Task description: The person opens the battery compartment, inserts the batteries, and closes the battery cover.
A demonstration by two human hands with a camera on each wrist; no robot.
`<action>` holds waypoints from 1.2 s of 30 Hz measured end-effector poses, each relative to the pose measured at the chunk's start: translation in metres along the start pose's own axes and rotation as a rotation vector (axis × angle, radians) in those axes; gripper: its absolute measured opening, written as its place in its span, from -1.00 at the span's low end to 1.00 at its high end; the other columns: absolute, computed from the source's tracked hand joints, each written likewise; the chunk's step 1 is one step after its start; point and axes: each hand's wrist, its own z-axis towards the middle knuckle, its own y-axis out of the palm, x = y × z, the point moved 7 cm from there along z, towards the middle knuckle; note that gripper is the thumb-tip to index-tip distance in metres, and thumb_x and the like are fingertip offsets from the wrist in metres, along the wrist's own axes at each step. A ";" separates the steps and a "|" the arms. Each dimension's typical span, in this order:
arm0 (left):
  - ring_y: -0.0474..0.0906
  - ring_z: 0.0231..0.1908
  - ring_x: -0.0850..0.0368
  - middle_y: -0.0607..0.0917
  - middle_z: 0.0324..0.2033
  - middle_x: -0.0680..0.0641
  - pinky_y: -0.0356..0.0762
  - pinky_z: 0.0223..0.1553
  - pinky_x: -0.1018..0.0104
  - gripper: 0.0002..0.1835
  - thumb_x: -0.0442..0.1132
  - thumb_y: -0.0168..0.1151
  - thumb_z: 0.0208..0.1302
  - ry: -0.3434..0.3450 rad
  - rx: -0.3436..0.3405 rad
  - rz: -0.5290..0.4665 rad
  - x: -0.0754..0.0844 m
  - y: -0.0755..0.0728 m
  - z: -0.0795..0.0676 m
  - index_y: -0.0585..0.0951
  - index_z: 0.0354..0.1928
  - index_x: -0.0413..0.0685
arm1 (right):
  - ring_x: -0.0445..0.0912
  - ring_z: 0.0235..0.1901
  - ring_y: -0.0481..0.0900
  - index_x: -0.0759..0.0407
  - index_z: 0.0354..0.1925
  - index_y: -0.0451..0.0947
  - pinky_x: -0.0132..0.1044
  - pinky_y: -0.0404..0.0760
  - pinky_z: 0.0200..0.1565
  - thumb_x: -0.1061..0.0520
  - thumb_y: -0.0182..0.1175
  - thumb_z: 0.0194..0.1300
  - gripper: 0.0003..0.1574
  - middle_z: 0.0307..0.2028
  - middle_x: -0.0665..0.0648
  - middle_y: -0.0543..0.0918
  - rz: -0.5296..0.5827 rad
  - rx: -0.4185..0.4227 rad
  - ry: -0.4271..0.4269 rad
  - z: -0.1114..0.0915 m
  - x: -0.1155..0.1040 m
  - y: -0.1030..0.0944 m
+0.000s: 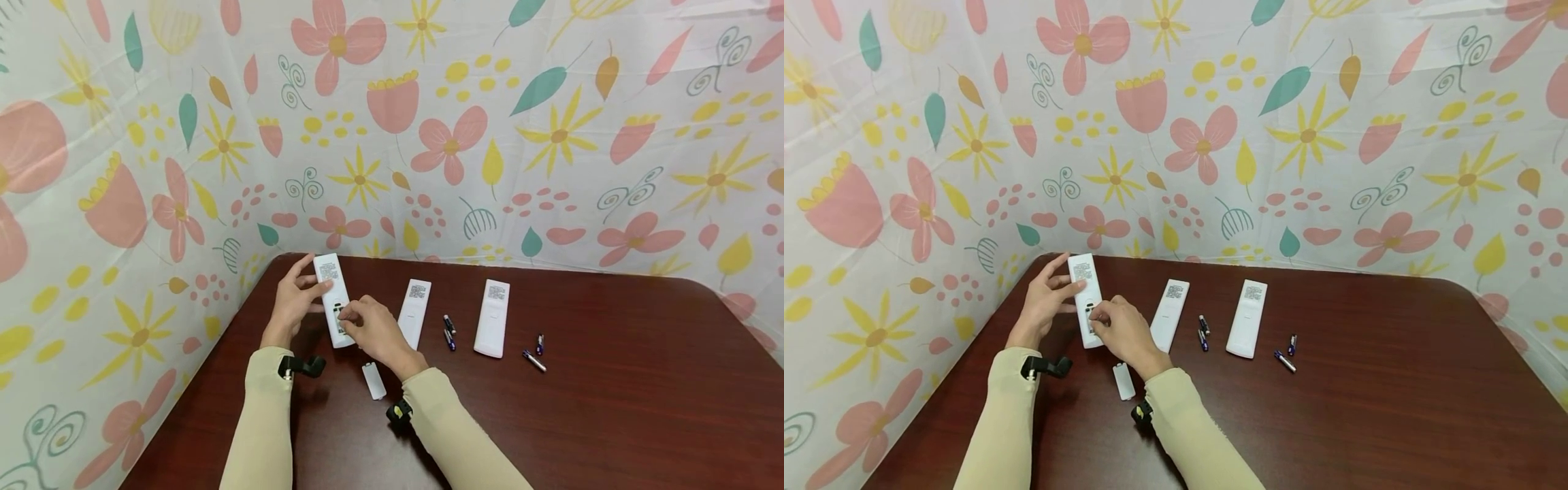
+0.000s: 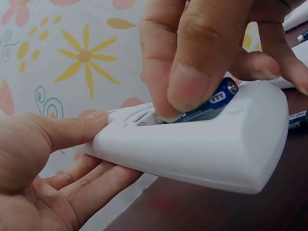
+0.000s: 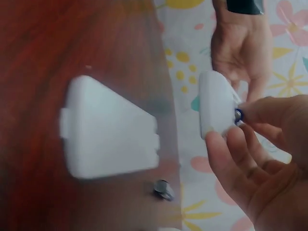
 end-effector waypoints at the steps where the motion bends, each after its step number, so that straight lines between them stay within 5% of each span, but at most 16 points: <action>1: 0.75 -0.24 0.07 0.58 0.20 -0.37 0.79 -0.34 0.22 -0.18 -0.39 0.39 0.45 0.000 0.000 0.002 0.001 0.000 0.000 0.32 0.64 0.24 | -0.13 -0.25 0.60 0.12 -0.03 0.76 -0.29 0.62 -0.21 0.18 0.36 0.51 -0.87 -0.21 0.02 0.57 0.001 -0.021 -0.005 0.000 -0.001 -0.001; 8: 0.75 -0.22 0.06 0.59 0.22 -0.37 0.79 -0.33 0.22 -0.18 -0.37 0.40 0.46 -0.009 -0.005 0.010 0.002 -0.001 0.000 0.32 0.64 0.25 | -0.10 -0.16 0.58 0.12 0.13 0.74 -0.24 0.62 -0.14 0.19 0.39 0.48 -0.70 -0.12 0.03 0.56 0.053 -0.149 0.002 0.000 0.003 -0.006; 15: 0.76 -0.22 0.01 0.62 0.17 -0.31 0.79 -0.35 0.21 -0.17 -0.39 0.40 0.44 -0.013 -0.003 -0.016 0.003 -0.001 0.000 0.33 0.64 0.28 | 0.01 0.01 0.65 0.19 0.21 0.65 -0.14 0.67 0.05 0.22 0.47 0.39 -0.54 0.04 0.21 0.57 0.102 -0.084 0.001 0.002 0.008 -0.012; 22: 0.75 -0.25 0.08 0.62 0.17 -0.29 0.79 -0.34 0.22 -0.18 -0.39 0.40 0.45 -0.011 -0.013 -0.034 0.006 -0.001 -0.002 0.34 0.63 0.29 | 0.07 0.16 0.67 0.04 0.56 0.36 -0.14 0.74 -0.01 0.17 0.45 0.43 -0.15 0.37 0.23 0.50 0.309 -0.106 0.064 0.000 0.018 -0.008; 27: 0.75 -0.25 0.09 0.62 0.17 -0.28 0.79 -0.33 0.23 -0.19 -0.36 0.40 0.46 -0.008 -0.022 -0.022 0.007 0.000 -0.002 0.34 0.63 0.29 | 0.08 0.14 0.68 -0.02 0.57 0.36 -0.17 0.78 -0.12 0.16 0.45 0.43 -0.15 0.35 0.22 0.52 0.394 -0.128 0.078 -0.001 0.020 -0.006; 36: 0.74 -0.16 -0.08 0.63 0.16 -0.26 0.79 -0.32 0.23 -0.19 -0.34 0.40 0.46 -0.019 -0.013 -0.028 0.006 0.000 -0.003 0.34 0.64 0.29 | 0.00 0.08 0.70 0.00 0.54 0.42 -0.23 0.78 -0.20 0.17 0.46 0.42 -0.18 0.32 0.18 0.56 0.373 -0.105 0.064 -0.001 0.017 -0.007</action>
